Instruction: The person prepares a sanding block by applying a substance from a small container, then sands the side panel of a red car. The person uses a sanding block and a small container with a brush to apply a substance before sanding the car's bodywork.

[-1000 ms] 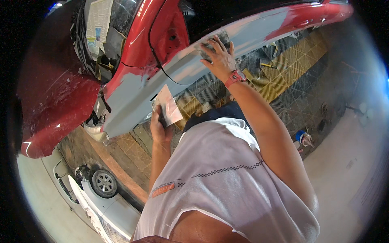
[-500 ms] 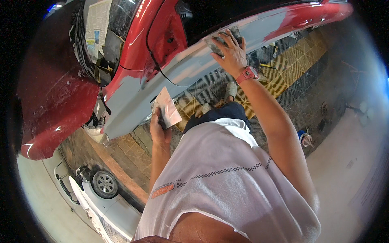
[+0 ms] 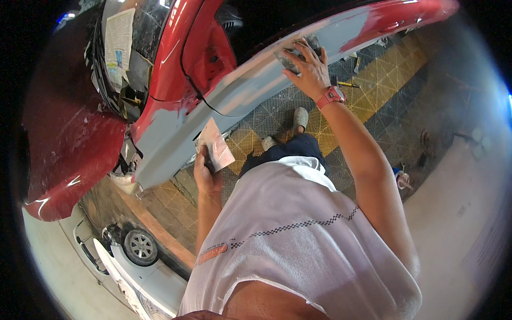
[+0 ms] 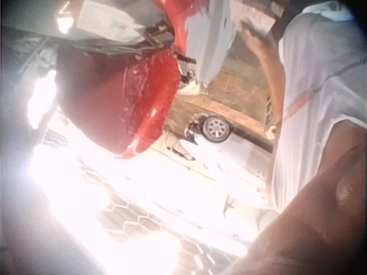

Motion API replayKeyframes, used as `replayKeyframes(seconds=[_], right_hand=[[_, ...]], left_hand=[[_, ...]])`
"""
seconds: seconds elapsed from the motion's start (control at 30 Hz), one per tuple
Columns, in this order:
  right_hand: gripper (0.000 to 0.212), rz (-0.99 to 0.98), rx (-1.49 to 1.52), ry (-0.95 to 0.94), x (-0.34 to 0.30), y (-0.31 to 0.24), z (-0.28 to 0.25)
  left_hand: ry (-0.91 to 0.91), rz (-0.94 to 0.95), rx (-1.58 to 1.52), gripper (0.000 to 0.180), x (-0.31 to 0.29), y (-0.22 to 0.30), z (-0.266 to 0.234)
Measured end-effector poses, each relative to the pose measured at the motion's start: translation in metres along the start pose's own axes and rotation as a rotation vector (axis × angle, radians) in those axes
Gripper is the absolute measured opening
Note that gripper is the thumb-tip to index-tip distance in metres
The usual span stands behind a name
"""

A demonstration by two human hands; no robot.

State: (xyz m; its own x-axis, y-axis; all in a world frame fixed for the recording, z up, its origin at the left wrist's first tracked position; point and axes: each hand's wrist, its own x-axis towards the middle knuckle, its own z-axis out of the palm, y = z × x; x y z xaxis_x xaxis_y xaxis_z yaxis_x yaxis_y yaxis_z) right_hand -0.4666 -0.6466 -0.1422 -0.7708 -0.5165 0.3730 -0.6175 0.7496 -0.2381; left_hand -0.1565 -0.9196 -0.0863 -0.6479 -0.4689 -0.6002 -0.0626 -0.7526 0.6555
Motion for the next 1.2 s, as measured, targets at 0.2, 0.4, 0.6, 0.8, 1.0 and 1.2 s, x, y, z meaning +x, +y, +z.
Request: replayKeyframes(seconds=[0.2, 0.4, 0.6, 0.8, 1.0, 1.2], right_hand=[[0.057, -0.033, 0.028, -0.002, 0.009, 0.021, 0.018], [0.058, -0.044, 0.006, -0.062, -0.003, 0.022, -0.004], [0.058, -0.021, -0.014, 0.033, 0.012, 0.054, -0.008], [0.058, -0.055, 0.004, -0.018, 0.015, 0.073, 0.002], [0.060, -0.052, -0.004, -0.027, 0.008, 0.082, -0.023], [0.063, -0.048, 0.005, 0.044, 0.029, 0.106, -0.022]], left_hand=[[-0.010, -0.001, 0.004, 0.042, 0.000, 0.000, 0.008], [-0.003, 0.012, 0.016, 0.042, 0.004, -0.003, 0.014], [0.007, 0.002, 0.017, 0.042, 0.006, -0.004, 0.021], [0.002, 0.007, 0.036, 0.045, 0.010, -0.007, 0.033], [-0.013, 0.022, 0.030, 0.044, 0.014, -0.009, 0.049], [-0.003, 0.009, 0.026, 0.044, 0.022, -0.013, 0.061]])
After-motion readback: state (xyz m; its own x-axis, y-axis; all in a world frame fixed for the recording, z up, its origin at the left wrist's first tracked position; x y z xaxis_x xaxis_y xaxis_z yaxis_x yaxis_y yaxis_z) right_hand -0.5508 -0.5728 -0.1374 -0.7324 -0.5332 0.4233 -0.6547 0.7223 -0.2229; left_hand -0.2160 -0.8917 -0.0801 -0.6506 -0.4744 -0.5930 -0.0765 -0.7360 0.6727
